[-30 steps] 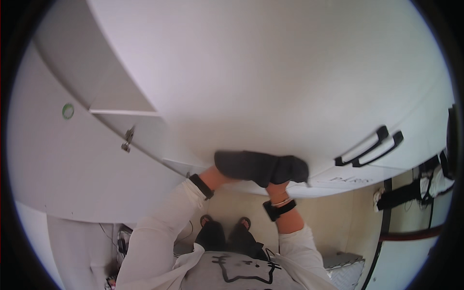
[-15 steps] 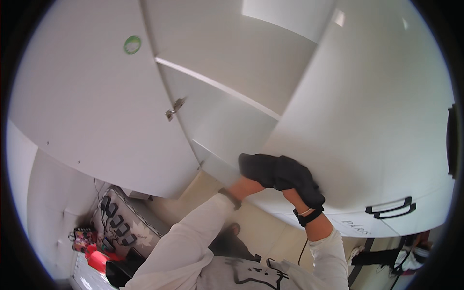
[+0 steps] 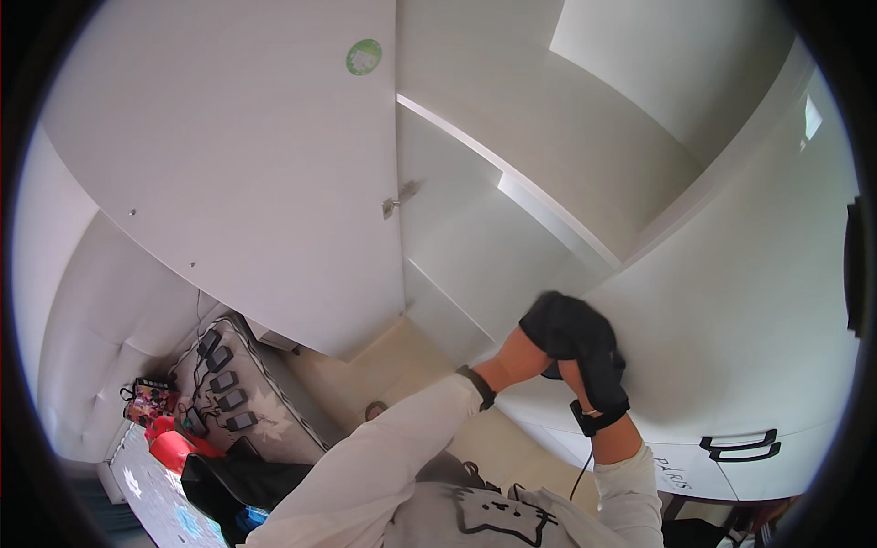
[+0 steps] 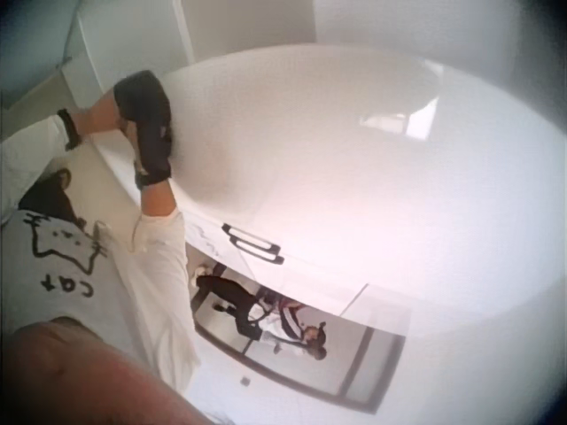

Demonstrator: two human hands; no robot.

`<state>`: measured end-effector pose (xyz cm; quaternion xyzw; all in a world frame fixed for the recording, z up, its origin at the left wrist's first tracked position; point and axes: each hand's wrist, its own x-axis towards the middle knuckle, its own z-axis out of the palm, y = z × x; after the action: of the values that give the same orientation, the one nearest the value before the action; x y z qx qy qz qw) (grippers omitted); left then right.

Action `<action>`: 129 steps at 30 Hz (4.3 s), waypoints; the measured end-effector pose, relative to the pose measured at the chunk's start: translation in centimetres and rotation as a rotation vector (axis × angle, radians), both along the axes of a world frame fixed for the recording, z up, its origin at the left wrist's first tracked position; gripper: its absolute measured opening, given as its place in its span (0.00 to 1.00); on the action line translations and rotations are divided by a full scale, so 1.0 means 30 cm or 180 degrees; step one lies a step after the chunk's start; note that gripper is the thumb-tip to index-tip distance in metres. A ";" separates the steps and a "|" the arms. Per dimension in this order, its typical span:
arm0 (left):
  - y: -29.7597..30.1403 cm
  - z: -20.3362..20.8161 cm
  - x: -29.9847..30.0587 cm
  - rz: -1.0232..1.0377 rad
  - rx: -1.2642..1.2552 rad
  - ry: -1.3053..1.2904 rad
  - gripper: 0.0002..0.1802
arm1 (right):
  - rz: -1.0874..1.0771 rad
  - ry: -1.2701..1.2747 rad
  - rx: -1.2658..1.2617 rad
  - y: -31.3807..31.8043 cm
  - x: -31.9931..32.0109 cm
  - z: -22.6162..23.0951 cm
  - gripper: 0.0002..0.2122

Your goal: The person wipes the surface of a red door with a cloth, then proceeds to wipe the exterior and interior surfaces of a white wardrobe.

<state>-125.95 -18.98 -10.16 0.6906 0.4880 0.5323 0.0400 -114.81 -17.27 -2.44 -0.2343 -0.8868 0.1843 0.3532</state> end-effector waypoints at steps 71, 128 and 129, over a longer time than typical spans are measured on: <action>-0.215 0.247 -0.680 0.2597 0.0636 0.0091 0.20 | 0.0022 0.0291 0.0976 0.089 -0.863 0.191 0.05; -0.785 0.289 -1.351 0.1663 0.0535 0.0070 0.18 | 0.1508 0.0381 0.1941 -0.603 -1.364 0.134 0.20; -0.793 0.292 -1.338 0.1385 0.0594 -0.0198 0.18 | 0.1450 0.0371 0.1911 -0.608 -1.349 0.102 0.19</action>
<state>-166.08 -42.79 -1.40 0.5531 0.5725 0.5922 -0.1246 -155.26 -35.52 0.62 0.0935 -0.9091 0.0031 0.4060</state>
